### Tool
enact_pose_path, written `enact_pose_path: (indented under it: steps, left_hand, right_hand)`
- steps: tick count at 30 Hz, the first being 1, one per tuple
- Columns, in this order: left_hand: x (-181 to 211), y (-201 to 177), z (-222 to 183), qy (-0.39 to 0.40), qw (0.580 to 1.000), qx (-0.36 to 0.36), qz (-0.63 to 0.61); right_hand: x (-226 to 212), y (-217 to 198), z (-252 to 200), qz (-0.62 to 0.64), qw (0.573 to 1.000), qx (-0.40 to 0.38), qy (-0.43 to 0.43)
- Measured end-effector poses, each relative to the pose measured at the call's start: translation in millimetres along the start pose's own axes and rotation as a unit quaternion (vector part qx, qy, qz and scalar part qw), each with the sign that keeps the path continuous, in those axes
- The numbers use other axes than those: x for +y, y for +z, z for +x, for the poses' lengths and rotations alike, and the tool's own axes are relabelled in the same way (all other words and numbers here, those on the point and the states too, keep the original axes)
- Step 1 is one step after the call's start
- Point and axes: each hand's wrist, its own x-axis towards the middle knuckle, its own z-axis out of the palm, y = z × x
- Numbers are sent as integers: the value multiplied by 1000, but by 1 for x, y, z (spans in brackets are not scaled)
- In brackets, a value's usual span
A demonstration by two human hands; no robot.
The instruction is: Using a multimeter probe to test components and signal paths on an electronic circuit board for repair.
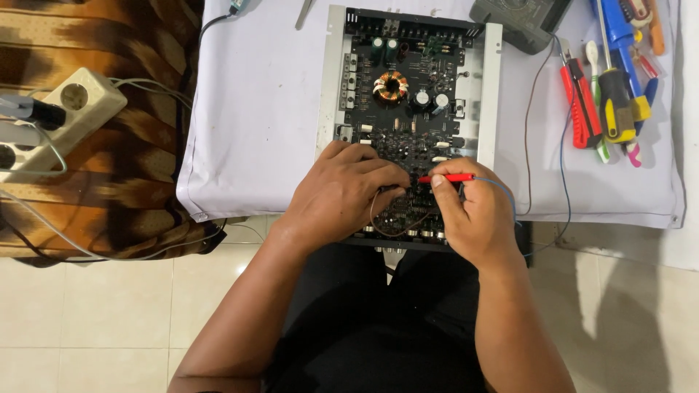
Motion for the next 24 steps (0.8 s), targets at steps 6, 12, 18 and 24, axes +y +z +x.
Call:
enact_pose_path:
  steps: [6,12,18,24]
  left_hand:
    - [1,0,-1,0,1000,-9,17]
    - [2,-2,0,-8,1000,-18,5]
    - [0,-2,2,1,1000,-5,9]
    - [-1,1,3,2,1000,2,12]
  right_hand:
    - [0,0,-2,-13,1000,-5,-5]
    - [1,1,-2,-8,1000,-6,4]
    - [2,1,1,-12,1000,5,-7]
    - [2,-1,2,-4,1000,11,-26]
